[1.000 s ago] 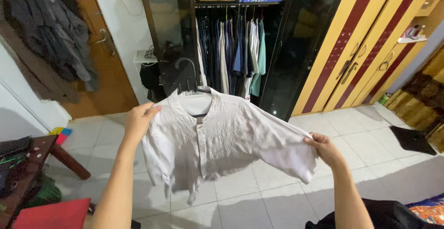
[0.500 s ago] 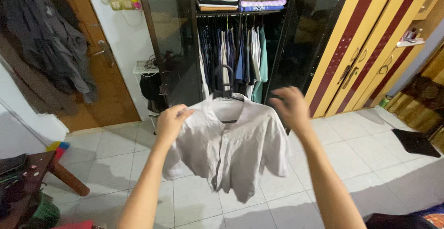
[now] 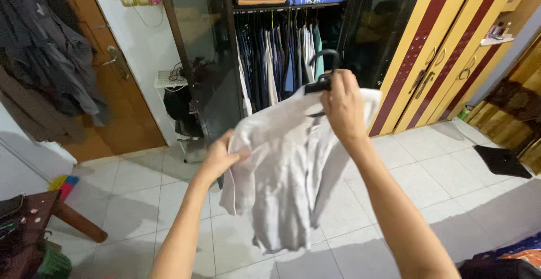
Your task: The person buttons various shirts and places them on hangers before hanging them in a closet.
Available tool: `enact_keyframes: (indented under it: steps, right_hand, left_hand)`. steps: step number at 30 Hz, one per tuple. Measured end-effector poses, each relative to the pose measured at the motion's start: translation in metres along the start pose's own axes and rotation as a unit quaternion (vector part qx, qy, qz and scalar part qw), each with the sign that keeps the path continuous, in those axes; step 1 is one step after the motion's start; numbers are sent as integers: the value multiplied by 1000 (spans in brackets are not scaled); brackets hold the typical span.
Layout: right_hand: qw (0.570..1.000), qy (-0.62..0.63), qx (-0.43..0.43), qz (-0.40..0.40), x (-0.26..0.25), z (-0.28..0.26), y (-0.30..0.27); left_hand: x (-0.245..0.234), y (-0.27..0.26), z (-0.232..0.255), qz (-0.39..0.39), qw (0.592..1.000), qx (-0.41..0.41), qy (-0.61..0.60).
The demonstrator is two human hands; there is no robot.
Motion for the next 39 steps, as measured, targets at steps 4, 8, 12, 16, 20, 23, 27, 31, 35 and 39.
enact_keyframes:
  steps: [4, 8, 12, 16, 20, 23, 27, 31, 35, 39]
  right_hand:
    - [997, -17, 15, -71, -4, 31, -4]
    - [999, -29, 39, -4, -35, 56, -16]
    - [993, -74, 87, -41, -47, 88, -13]
    - [993, -39, 96, -55, -69, 113, -20]
    - [989, -66, 123, -56, -80, 129, -29]
    - [983, -86, 150, -68, -76, 134, -34]
    - [975, -107, 175, -82, -59, 137, -30]
    - [984, -73, 148, -65, -52, 136, -37]
    - [969, 24, 244, -30, -50, 156, -40]
    - [934, 95, 342, -38, -27, 166, -41]
  left_hand:
    - [12, -7, -54, -60, 991, -70, 98]
    - [22, 6, -126, -66, 978, -95, 174]
    - [32, 27, -243, -154, 962, -78, 212]
    - [4, 15, -332, -224, 946, -216, -96]
    - [-20, 31, -325, -45, 855, -196, -478]
    - [31, 13, -294, 72, 659, -98, -743]
    - [168, -45, -242, -196, 763, -229, -571]
    - [175, 19, -245, -93, 829, -184, -520]
    - [128, 42, -258, 45, 900, -201, -384]
    - [185, 11, -269, 28, 916, -170, -362]
Point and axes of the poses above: each hand's wrist, its own y-axis towards the middle knuckle, its own x-axis out of the palm, z = x × y, the point moved 8 cm from there along y, towards the middle knuckle, and after that the axes turned 4 degrees about -y, right-handed, at the moved point
